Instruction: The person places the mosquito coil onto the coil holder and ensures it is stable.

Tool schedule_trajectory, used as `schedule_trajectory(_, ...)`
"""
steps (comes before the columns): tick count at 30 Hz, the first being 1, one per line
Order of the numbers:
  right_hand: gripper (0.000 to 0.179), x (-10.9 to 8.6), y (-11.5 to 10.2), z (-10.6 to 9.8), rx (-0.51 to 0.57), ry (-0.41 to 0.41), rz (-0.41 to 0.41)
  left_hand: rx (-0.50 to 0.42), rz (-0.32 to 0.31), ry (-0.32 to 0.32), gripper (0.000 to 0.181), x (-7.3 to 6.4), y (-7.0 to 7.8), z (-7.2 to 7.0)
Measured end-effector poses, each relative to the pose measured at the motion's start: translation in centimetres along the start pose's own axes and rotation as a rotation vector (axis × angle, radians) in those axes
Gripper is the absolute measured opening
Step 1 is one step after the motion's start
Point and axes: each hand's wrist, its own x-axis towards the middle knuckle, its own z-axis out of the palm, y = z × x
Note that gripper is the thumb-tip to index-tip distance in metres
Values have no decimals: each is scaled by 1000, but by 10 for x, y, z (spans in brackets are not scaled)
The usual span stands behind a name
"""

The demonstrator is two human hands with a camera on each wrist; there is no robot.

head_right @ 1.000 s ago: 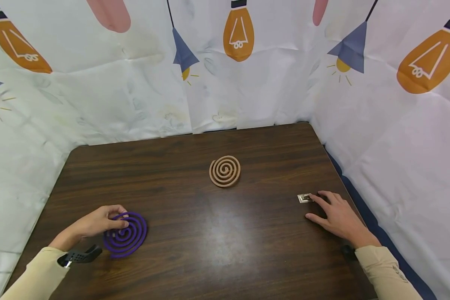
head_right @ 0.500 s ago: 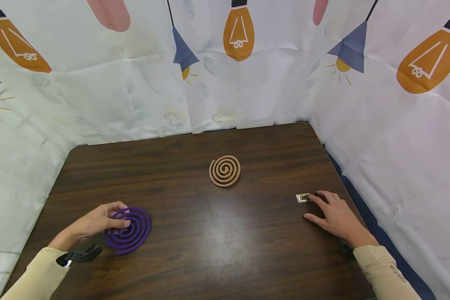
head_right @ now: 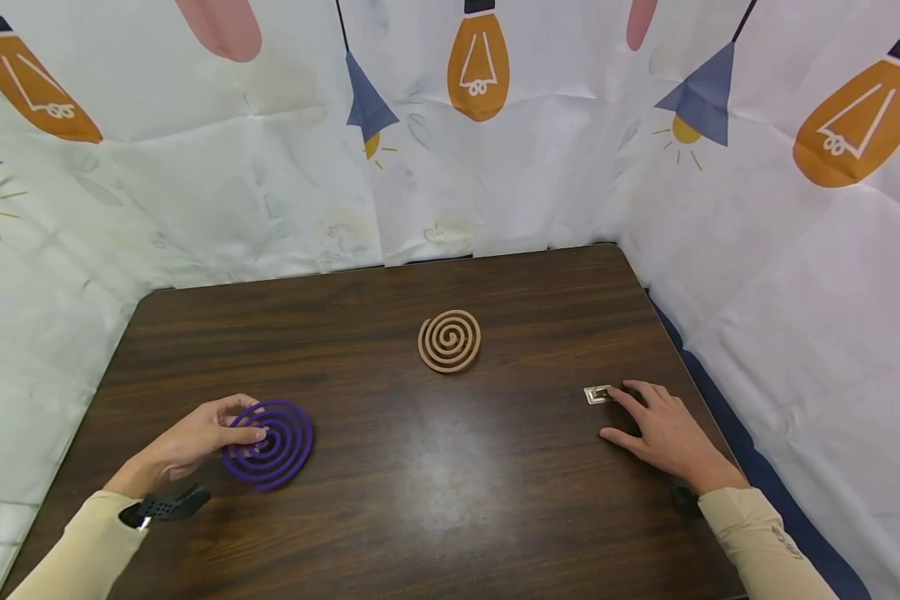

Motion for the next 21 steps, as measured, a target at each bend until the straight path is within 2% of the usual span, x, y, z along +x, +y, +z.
schedule_trajectory(4,75,0,-1,1,1,-7,-4,-60,-1,5,42,3,2,3)
schedule_trajectory(13,74,4,-4,3,1,4,-30,-133,27,12,51,11,5,14)
schedule_trajectory(21,76,6,-11,1,12,-27,-9,-141,60,-35,37,22,6,26)
